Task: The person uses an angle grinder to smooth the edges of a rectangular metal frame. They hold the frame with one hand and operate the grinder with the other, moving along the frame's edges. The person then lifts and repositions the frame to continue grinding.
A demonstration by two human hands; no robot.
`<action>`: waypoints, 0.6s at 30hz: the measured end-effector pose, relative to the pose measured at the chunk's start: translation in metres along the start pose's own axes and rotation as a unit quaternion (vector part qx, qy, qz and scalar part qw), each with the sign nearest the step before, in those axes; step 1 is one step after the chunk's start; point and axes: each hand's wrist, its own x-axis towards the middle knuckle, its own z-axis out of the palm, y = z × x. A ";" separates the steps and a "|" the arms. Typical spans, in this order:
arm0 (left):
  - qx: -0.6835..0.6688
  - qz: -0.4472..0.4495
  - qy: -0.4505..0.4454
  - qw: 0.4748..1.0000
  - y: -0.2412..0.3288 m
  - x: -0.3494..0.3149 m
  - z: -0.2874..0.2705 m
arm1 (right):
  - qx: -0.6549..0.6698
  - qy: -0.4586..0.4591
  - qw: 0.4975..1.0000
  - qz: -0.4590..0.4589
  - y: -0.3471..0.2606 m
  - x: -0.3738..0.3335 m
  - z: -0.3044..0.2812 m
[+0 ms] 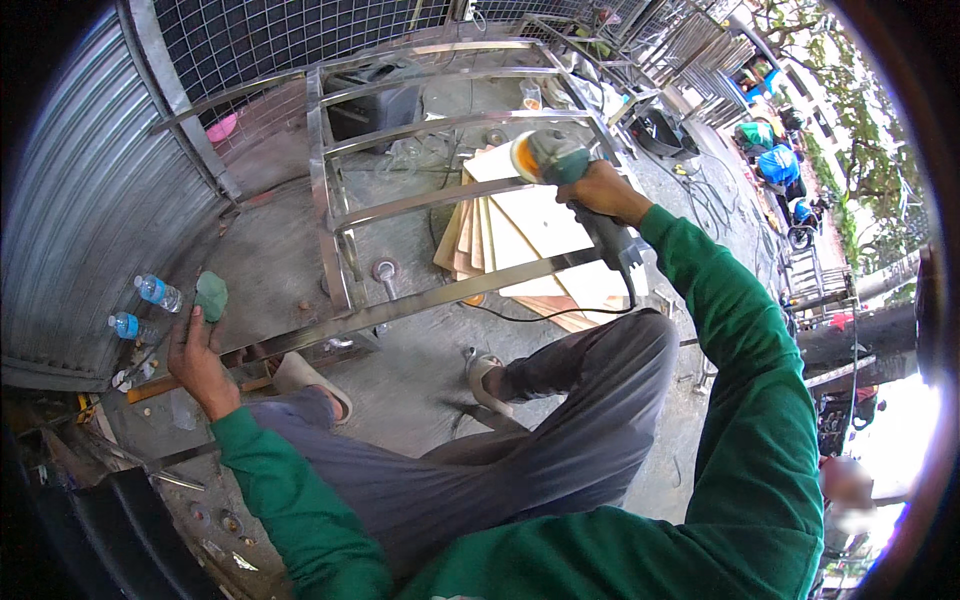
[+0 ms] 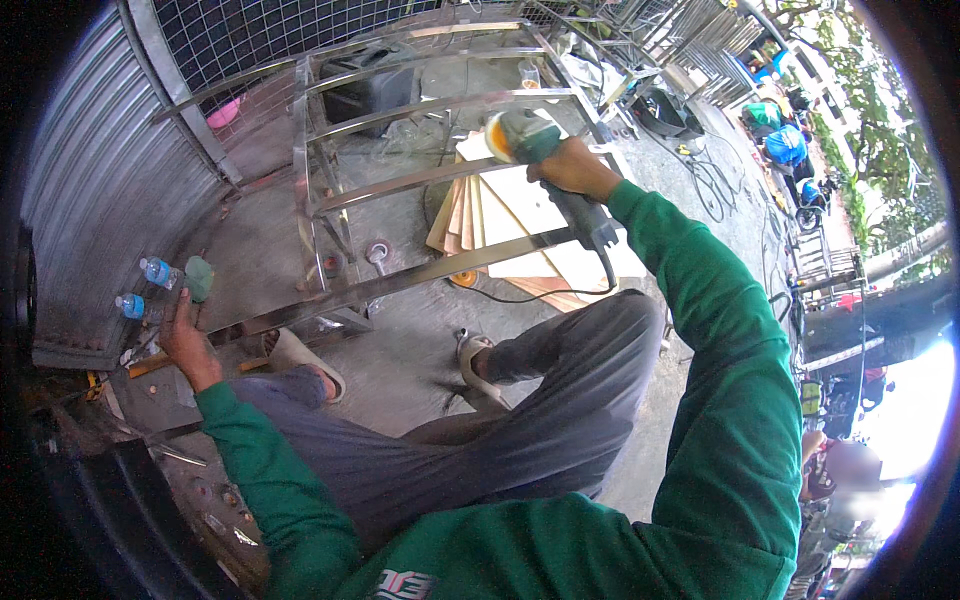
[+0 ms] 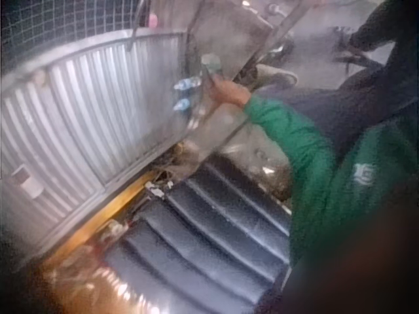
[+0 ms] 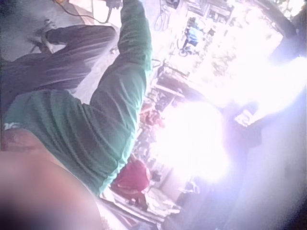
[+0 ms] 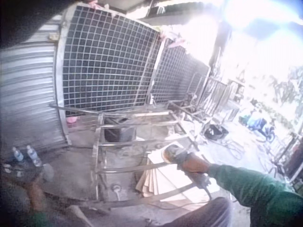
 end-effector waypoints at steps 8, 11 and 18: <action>-0.014 -0.019 0.041 0.999 0.022 -0.012 -0.010 | -0.112 -0.044 0.989 -0.081 -0.065 0.013 0.054; -0.013 -0.024 0.046 0.999 0.019 -0.010 -0.019 | -0.120 -0.053 0.986 -0.104 -0.063 0.011 0.054; -0.002 0.015 0.067 0.998 0.032 0.019 -0.003 | -0.080 -0.010 0.997 0.001 -0.026 0.008 0.007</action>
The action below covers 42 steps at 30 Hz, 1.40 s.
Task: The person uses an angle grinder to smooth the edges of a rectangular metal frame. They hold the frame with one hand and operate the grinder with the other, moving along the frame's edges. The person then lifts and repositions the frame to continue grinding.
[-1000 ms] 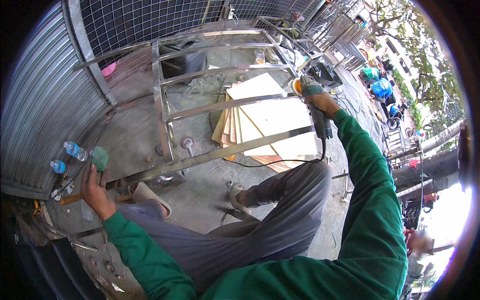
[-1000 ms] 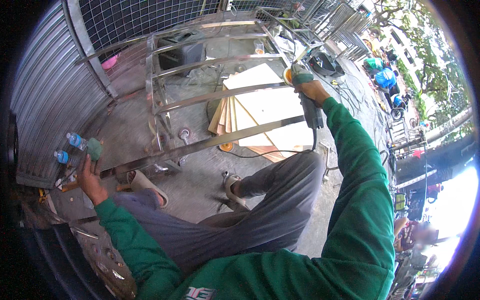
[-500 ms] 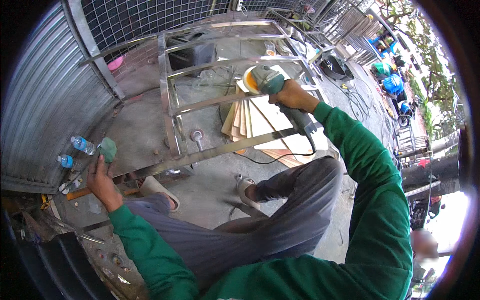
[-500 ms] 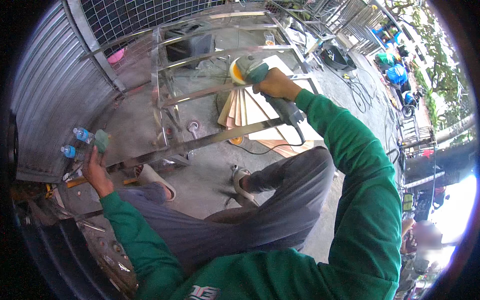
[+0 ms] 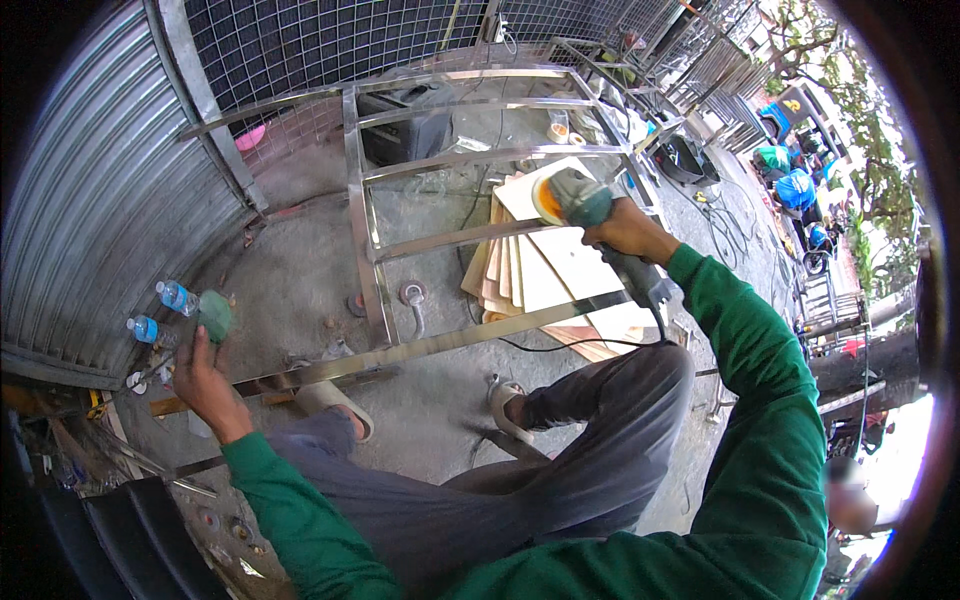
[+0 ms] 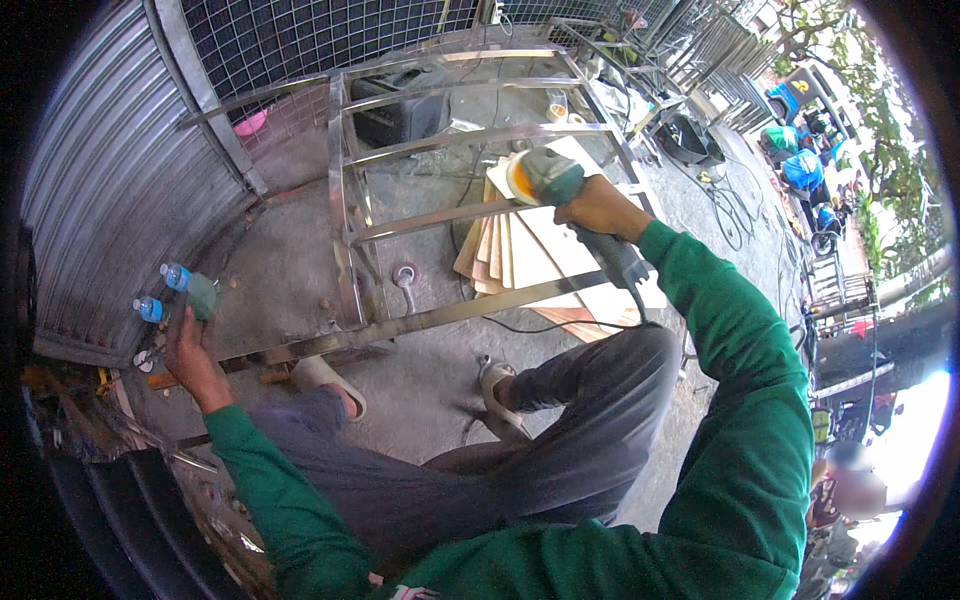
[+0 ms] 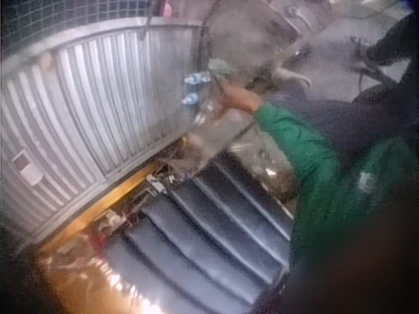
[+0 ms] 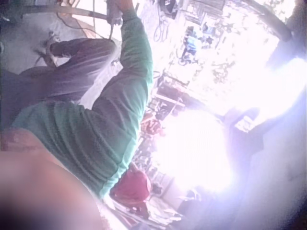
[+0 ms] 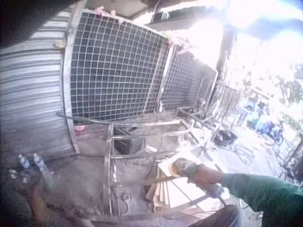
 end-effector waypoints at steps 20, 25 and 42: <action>-0.077 0.001 -0.043 0.996 -0.035 0.098 0.086 | -0.018 -0.067 0.997 -0.040 -0.068 -0.001 0.042; -0.091 -0.030 -0.036 0.995 -0.030 0.101 0.074 | -0.032 -0.085 0.991 -0.099 -0.104 0.015 0.075; -0.106 -0.030 -0.019 0.994 -0.023 0.105 0.065 | -0.123 -0.129 0.976 -0.126 -0.181 0.013 0.109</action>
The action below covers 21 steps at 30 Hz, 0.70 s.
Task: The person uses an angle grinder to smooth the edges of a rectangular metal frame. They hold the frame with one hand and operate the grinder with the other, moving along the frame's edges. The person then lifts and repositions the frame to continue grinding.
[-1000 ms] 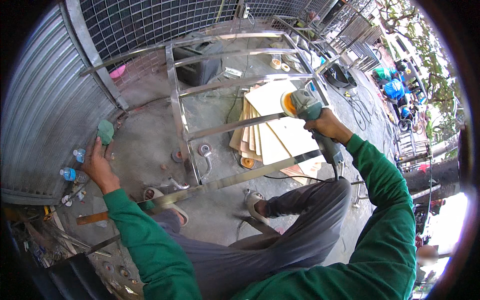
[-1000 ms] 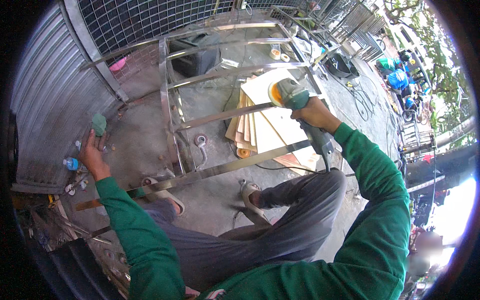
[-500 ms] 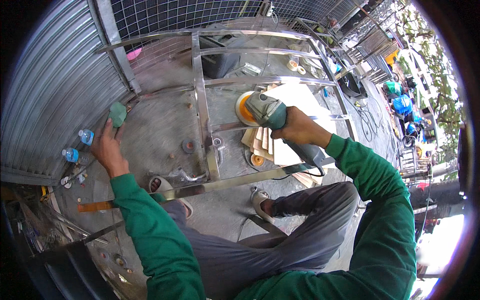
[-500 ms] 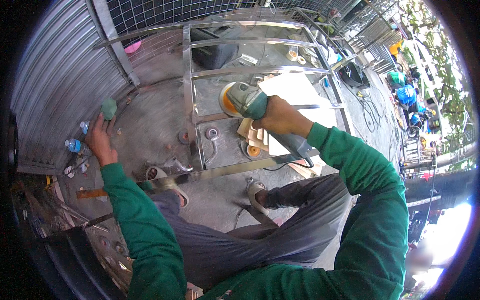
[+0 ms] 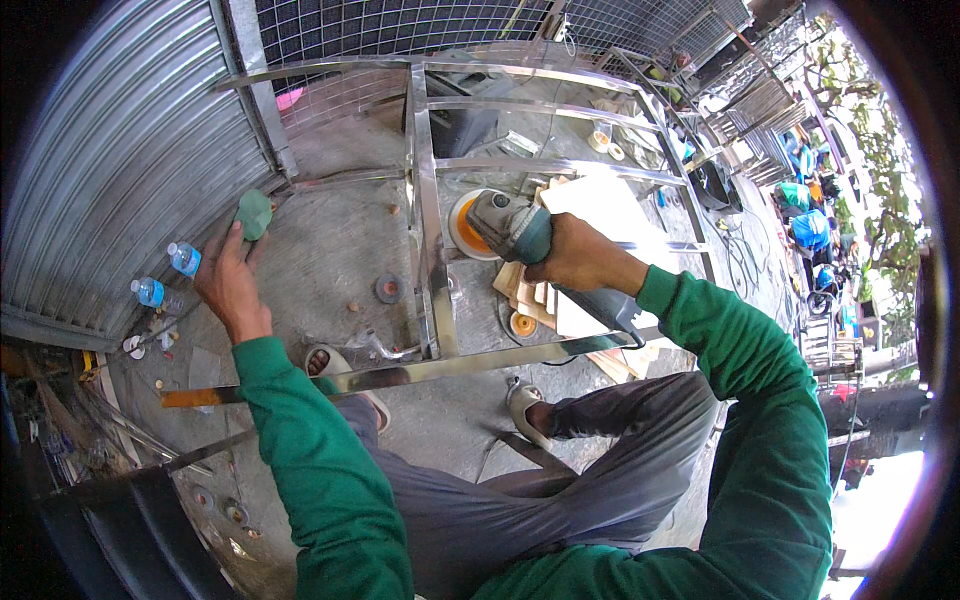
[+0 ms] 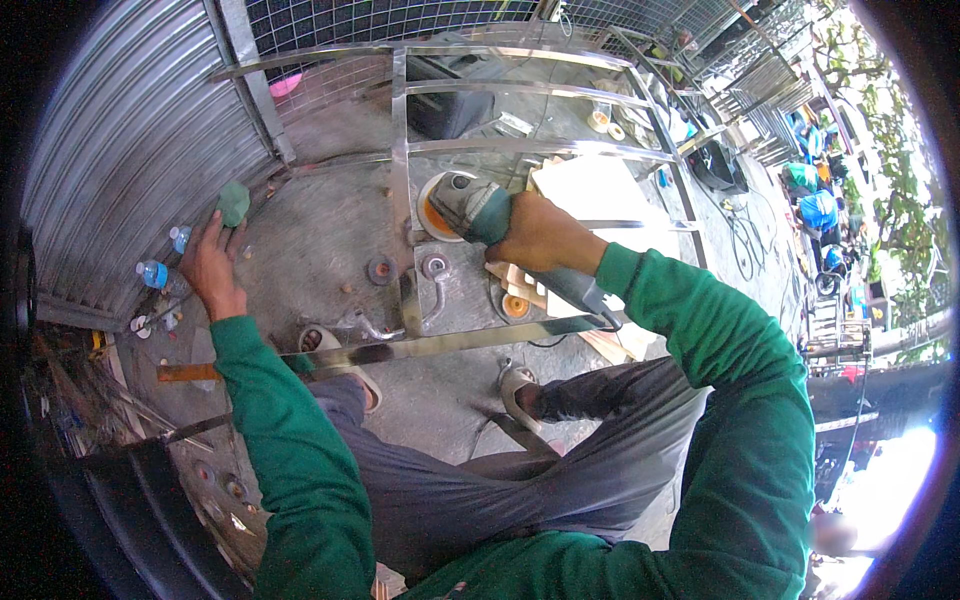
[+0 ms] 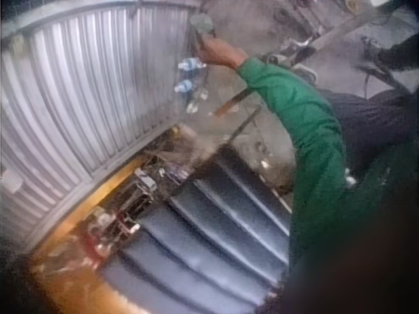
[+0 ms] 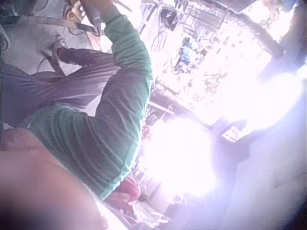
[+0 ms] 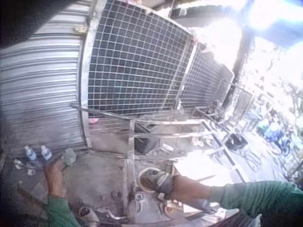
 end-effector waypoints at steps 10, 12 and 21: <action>0.003 0.011 -0.002 1.000 -0.003 0.002 0.001 | -0.010 -0.003 1.000 -0.024 -0.009 0.014 0.013; 0.012 0.010 -0.004 1.000 -0.002 0.003 -0.001 | -0.011 -0.003 1.000 -0.023 -0.014 0.014 0.012; 0.002 0.005 0.013 1.000 -0.001 0.006 -0.005 | -0.001 -0.020 1.000 -0.021 -0.031 0.016 0.012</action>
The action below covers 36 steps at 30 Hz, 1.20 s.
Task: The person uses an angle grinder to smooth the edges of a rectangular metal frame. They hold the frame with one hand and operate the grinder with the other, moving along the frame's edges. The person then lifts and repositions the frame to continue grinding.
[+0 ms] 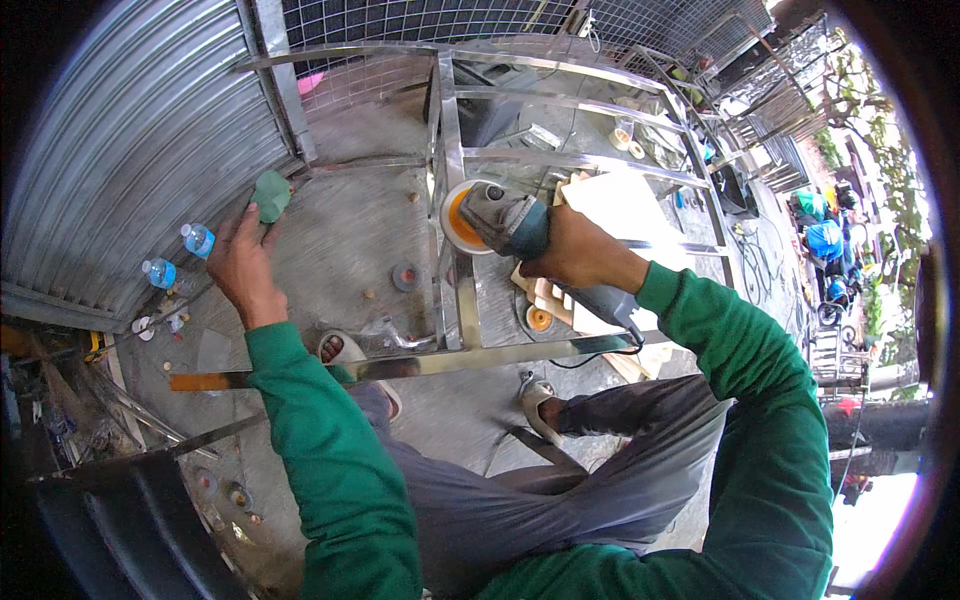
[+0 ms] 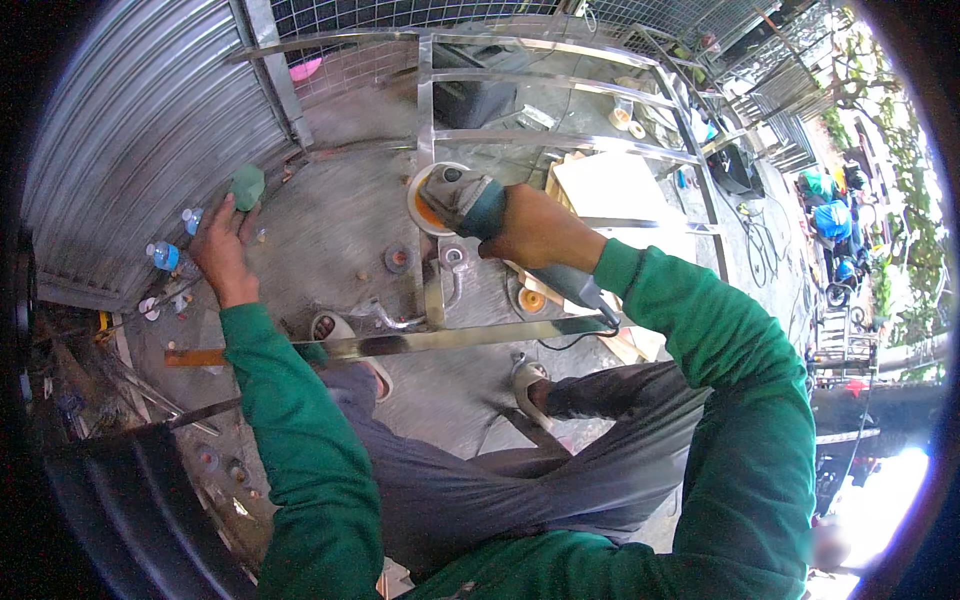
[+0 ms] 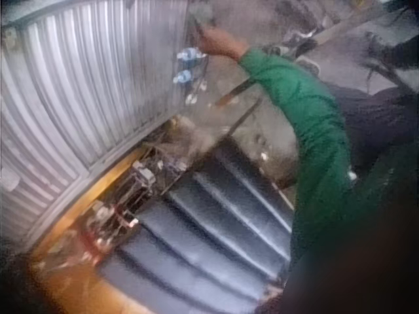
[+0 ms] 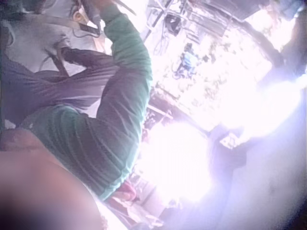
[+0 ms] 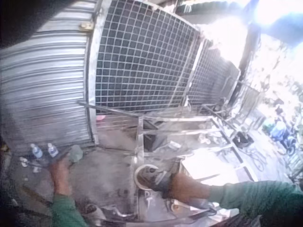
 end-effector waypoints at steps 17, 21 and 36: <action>-0.005 0.002 -0.029 1.000 -0.002 -0.007 0.012 | 0.019 0.136 0.986 0.091 0.042 -0.014 -0.004; 0.018 0.006 -0.016 1.000 -0.001 -0.007 0.006 | 0.071 0.091 0.993 0.006 0.050 -0.020 -0.026; -0.002 -0.001 0.000 1.000 0.007 0.000 -0.011 | 0.046 0.004 0.998 -0.053 -0.006 0.031 0.002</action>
